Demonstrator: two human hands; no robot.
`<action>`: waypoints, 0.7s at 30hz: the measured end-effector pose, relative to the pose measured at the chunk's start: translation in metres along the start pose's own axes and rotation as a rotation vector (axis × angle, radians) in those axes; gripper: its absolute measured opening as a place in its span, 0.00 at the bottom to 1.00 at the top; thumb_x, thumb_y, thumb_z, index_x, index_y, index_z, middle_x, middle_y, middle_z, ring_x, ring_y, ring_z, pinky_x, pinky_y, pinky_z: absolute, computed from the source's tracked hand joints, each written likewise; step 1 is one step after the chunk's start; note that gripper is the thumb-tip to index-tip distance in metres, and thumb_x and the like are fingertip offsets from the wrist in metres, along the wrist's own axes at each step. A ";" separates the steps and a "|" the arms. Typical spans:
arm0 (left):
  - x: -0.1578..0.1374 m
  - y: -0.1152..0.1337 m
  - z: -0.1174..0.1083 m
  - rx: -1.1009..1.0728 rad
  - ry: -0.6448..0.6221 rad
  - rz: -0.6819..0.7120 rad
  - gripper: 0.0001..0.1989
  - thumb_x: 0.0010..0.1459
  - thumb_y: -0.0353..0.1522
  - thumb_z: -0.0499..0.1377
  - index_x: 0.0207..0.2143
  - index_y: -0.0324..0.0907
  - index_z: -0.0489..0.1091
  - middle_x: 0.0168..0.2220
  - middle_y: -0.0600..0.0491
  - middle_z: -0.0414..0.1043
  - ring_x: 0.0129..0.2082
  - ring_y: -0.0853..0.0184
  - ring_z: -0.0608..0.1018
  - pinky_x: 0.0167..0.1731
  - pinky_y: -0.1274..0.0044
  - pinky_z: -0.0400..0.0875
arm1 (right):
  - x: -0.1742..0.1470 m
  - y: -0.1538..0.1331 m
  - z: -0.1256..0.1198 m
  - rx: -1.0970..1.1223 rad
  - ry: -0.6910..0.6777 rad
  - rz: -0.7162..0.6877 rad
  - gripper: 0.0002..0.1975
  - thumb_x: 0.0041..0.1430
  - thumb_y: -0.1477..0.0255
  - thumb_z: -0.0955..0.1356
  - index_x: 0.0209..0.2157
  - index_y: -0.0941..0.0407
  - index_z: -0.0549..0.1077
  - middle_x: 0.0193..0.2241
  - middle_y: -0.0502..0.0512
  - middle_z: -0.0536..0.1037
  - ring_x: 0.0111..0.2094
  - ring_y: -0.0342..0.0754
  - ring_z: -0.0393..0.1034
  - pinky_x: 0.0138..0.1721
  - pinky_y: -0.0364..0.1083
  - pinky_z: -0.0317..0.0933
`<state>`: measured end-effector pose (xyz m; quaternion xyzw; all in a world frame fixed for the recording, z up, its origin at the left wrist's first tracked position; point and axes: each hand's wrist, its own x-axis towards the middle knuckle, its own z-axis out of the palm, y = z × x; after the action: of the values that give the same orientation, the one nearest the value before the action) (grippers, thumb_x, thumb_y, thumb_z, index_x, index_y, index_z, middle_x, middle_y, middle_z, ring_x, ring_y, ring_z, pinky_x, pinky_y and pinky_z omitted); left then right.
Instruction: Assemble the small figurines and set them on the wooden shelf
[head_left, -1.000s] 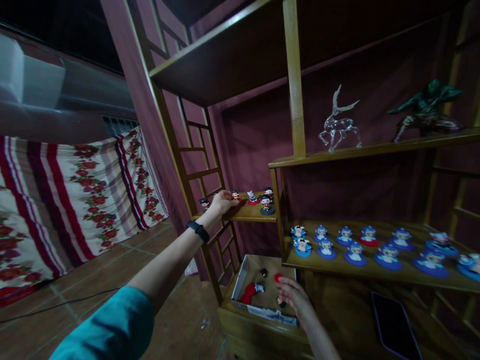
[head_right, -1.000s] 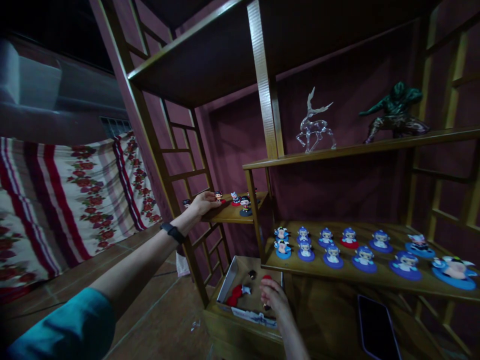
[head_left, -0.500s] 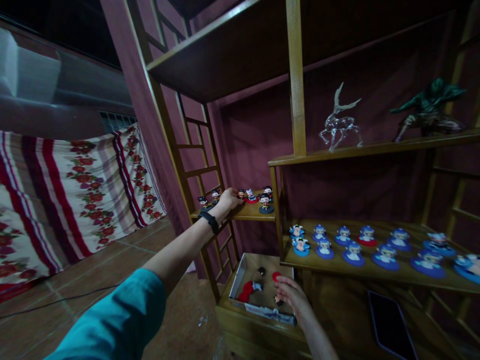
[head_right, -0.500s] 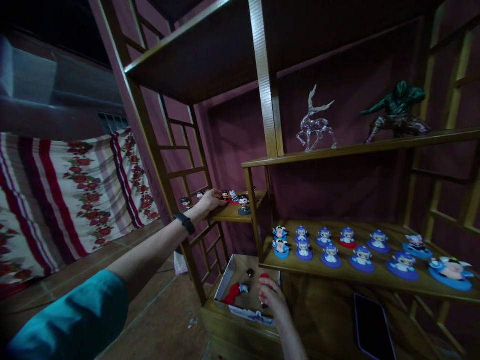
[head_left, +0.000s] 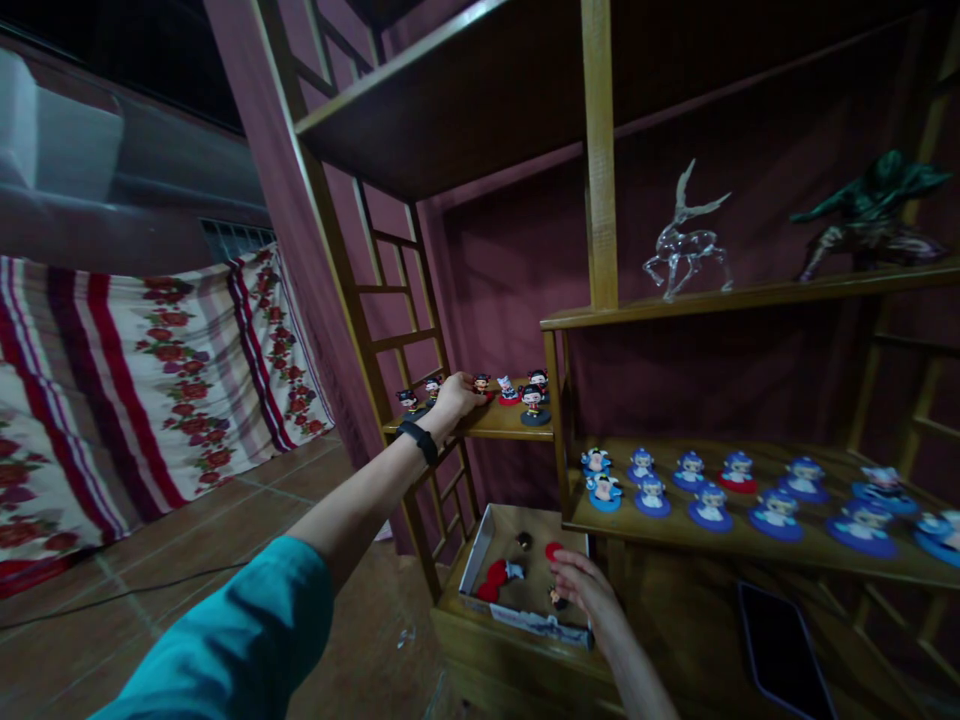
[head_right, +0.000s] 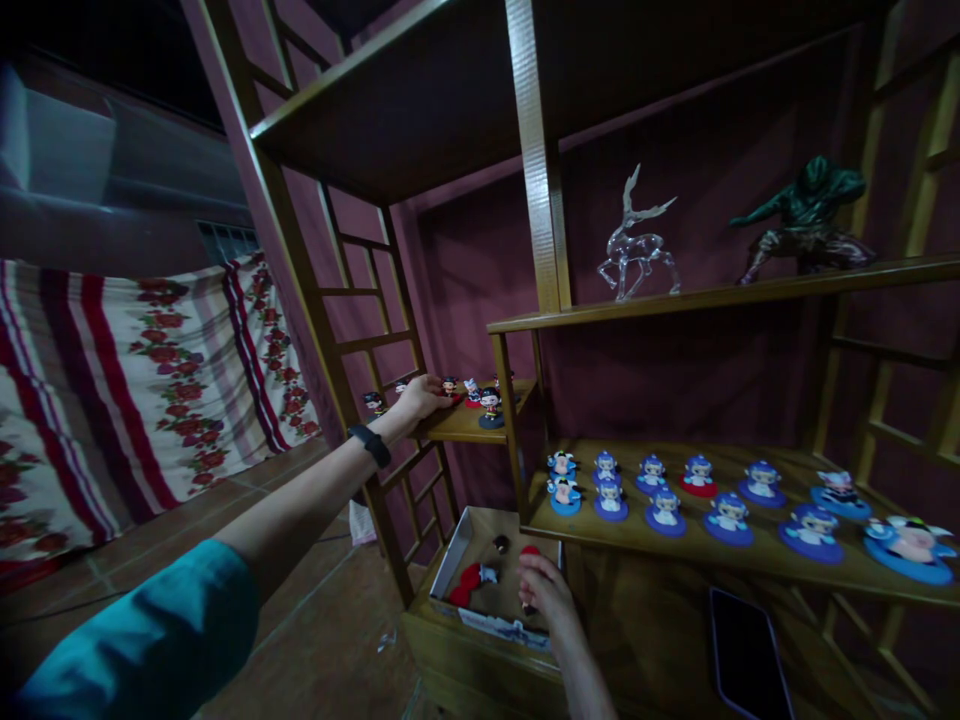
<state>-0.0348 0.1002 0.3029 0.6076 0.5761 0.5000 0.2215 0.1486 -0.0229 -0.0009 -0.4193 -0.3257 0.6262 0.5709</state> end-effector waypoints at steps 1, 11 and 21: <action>0.000 -0.001 -0.002 0.007 0.014 0.001 0.25 0.27 0.24 0.69 0.32 0.38 0.65 0.25 0.57 0.70 0.25 0.72 0.72 0.26 0.81 0.65 | 0.001 0.000 0.000 0.000 -0.001 0.001 0.21 0.33 0.61 0.73 0.32 0.56 0.75 0.30 0.54 0.76 0.33 0.49 0.70 0.33 0.45 0.65; -0.001 -0.003 -0.008 0.221 0.091 0.004 0.22 0.29 0.26 0.69 0.30 0.39 0.66 0.26 0.55 0.72 0.28 0.68 0.74 0.25 0.81 0.64 | 0.005 0.005 -0.003 0.002 0.003 0.003 0.21 0.32 0.60 0.73 0.30 0.57 0.74 0.29 0.54 0.76 0.31 0.48 0.70 0.32 0.45 0.65; -0.005 -0.004 -0.009 0.190 0.054 0.002 0.23 0.30 0.26 0.68 0.34 0.39 0.66 0.30 0.52 0.73 0.29 0.67 0.75 0.25 0.81 0.65 | 0.005 0.004 0.000 -0.036 0.022 -0.007 0.19 0.32 0.61 0.73 0.29 0.56 0.74 0.27 0.52 0.76 0.26 0.46 0.69 0.29 0.44 0.64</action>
<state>-0.0435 0.0938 0.3017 0.6127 0.6258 0.4598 0.1467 0.1475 -0.0181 -0.0051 -0.4353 -0.3319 0.6137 0.5689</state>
